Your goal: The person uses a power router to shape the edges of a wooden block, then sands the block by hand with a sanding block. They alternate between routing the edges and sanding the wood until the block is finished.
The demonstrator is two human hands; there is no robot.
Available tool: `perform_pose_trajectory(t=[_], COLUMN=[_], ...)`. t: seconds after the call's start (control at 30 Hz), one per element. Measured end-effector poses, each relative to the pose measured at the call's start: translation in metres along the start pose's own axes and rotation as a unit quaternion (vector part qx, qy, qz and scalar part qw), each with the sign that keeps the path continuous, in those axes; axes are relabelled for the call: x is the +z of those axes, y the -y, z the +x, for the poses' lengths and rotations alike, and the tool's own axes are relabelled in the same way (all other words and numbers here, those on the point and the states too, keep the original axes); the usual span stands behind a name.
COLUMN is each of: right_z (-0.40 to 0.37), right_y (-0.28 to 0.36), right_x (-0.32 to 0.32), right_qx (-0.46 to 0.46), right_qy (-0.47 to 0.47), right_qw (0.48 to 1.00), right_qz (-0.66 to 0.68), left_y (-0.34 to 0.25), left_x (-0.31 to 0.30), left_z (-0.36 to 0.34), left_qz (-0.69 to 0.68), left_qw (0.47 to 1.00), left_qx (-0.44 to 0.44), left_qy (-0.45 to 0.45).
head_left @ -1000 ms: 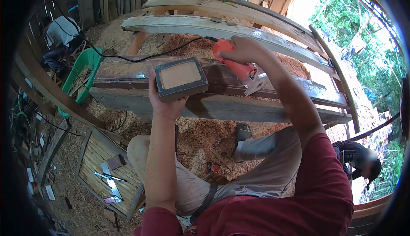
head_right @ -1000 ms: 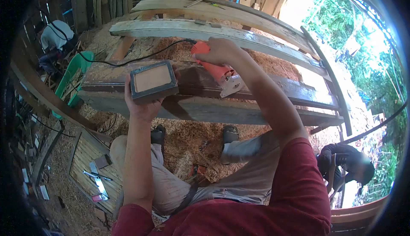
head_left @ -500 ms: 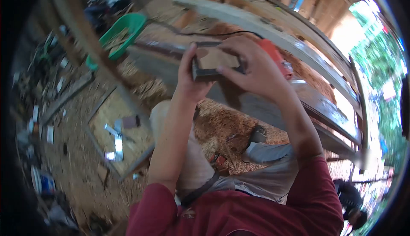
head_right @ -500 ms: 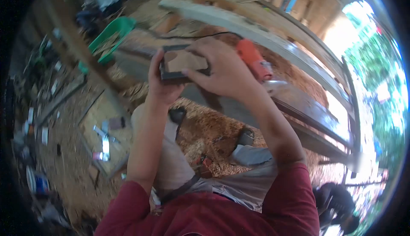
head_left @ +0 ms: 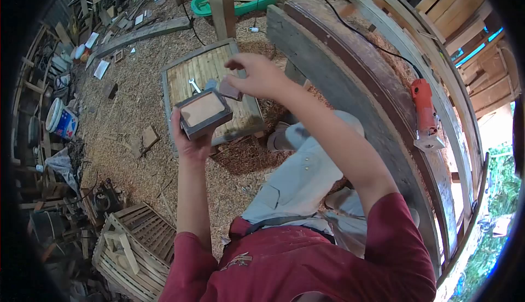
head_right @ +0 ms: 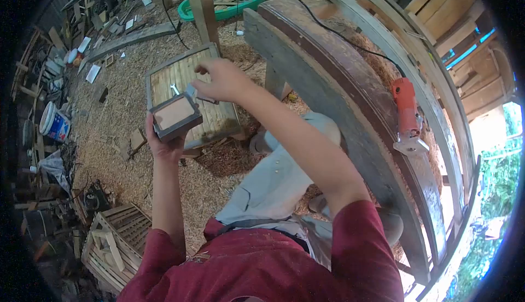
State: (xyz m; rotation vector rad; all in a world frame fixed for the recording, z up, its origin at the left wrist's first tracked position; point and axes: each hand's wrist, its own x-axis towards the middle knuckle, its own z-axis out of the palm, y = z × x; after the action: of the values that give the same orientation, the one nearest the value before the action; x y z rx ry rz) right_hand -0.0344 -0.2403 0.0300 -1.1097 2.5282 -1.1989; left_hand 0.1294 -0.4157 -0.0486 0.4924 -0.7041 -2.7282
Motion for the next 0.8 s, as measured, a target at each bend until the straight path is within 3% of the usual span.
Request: perform_pose_trajectory(t=[0.13, 0.23, 0.33, 0.63, 0.73, 0.8], right_z=[0.025, -0.003, -0.042, -0.037, -0.044, -0.047], right_y=[-0.058, -0.069, -0.117, -0.102, -0.084, -0.076], right_x=[0.076, 0.092, 0.128, 0.108, 0.084, 0.059], right_qx=[0.022, 0.068, -0.059, 0.010, 0.004, 0.019], right_qy=[0.033, 0.092, -0.058, -0.025, -0.138, -0.211], right_qw=[0.994, 0.978, 0.969, 0.978, 0.976, 0.976], right_qz=[-0.104, -0.174, -0.235, -0.205, -0.168, -0.049], left_y=[-0.004, -0.003, 0.006, 0.009, 0.005, 0.003], left_x=[-0.020, -0.022, -0.054, -0.022, -0.005, 0.009], left_z=[-0.004, -0.003, 0.008, -0.001, -0.012, -0.022], left_qz=[-0.044, -0.036, -0.076, -0.122, -0.123, -0.103], left_qw=[0.998, 0.990, 0.993, 0.985, 0.978, 0.975], left_qx=[-0.015, -0.025, -0.065, -0.111, -0.132, -0.134], left_qy=[-0.048, -0.131, -0.056, 0.059, 0.108, 0.148])
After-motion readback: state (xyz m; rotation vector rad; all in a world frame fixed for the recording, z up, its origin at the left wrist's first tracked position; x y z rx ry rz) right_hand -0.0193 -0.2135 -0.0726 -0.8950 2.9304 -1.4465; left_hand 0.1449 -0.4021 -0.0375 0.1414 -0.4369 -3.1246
